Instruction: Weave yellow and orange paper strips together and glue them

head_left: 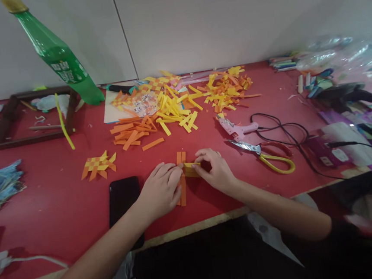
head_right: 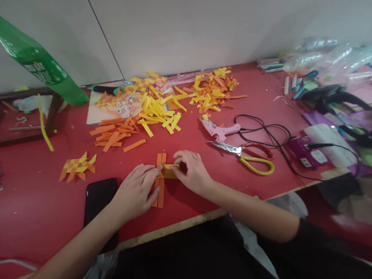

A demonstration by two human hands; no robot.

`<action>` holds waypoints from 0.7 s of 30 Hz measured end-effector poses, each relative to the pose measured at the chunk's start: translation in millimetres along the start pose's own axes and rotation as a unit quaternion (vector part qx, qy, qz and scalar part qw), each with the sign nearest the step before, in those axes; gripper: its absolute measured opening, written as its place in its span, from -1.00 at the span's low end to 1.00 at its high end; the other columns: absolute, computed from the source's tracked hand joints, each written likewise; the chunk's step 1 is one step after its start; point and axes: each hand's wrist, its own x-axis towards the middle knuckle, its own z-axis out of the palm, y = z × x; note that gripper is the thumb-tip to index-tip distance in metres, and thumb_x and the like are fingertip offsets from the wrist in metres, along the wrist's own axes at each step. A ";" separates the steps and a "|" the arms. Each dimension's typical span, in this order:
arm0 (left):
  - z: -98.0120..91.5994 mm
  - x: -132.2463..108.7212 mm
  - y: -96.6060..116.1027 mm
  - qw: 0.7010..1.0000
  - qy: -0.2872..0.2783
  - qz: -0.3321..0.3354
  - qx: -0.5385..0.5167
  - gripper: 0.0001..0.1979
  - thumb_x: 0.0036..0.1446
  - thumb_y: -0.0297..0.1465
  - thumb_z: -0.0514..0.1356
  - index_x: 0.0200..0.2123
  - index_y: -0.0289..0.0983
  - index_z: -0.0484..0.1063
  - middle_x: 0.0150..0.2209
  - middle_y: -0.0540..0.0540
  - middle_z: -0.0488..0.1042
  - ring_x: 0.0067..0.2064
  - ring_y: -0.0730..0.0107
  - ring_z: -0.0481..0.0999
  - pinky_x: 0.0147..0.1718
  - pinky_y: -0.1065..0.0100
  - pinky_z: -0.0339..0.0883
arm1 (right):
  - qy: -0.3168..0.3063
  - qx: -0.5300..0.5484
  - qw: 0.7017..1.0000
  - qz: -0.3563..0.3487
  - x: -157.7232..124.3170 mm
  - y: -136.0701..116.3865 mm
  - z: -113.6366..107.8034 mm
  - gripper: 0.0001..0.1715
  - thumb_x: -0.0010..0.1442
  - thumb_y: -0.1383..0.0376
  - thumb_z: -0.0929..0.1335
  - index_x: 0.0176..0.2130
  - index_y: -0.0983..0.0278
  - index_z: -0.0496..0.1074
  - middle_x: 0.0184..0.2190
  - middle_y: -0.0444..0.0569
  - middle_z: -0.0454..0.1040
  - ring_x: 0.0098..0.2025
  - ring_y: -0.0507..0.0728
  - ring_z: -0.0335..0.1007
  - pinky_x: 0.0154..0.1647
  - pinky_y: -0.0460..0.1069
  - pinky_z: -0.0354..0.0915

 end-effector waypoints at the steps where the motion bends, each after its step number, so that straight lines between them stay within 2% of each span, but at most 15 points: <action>1: -0.4 0.0 0.0 1.000 -0.002 -0.001 0.000 -0.54 0.18 -0.44 0.08 0.14 -0.42 0.27 0.04 -0.28 0.44 0.12 0.04 0.35 0.20 0.01 0.15 | -0.002 0.003 1.000 0.004 0.9 0.5 0.5 -0.82 0.22 0.30 0.33 -0.14 0.20 0.27 -0.36 -0.12 0.53 -0.23 0.16 0.47 -0.10 0.07 0.18; 7: -4.1 1.7 1.5 1.000 -0.015 0.001 -0.002 -0.50 0.19 -0.45 0.05 0.21 -0.40 0.24 0.08 -0.25 0.43 0.11 0.07 0.35 0.19 0.00 0.16 | -0.003 -0.004 1.000 0.016 3.4 1.3 2.5 -0.85 0.18 0.34 0.32 -0.20 0.20 0.29 -0.37 -0.10 0.49 -0.27 0.16 0.43 -0.14 0.06 0.19; 13: -4.4 2.6 0.7 1.000 -0.026 0.017 -0.002 -0.38 0.11 -0.47 0.06 0.27 -0.42 0.18 0.12 -0.24 0.40 0.14 0.05 0.32 0.22 -0.01 0.11 | -0.016 -0.019 1.000 0.015 3.9 0.3 4.0 -0.85 0.14 0.37 0.32 -0.23 0.20 0.28 -0.44 -0.11 0.46 -0.31 0.16 0.37 -0.18 0.06 0.17; 21: 0.0 3.9 -1.0 1.000 -0.014 0.022 0.006 -0.43 0.13 -0.47 0.01 0.23 -0.44 0.24 0.13 -0.26 0.38 0.14 0.05 0.30 0.26 -0.02 0.02 | -0.025 -0.033 0.999 0.016 2.5 1.0 4.9 -0.86 0.15 0.37 0.32 -0.22 0.23 0.29 -0.41 -0.08 0.44 -0.30 0.16 0.31 -0.21 0.04 0.14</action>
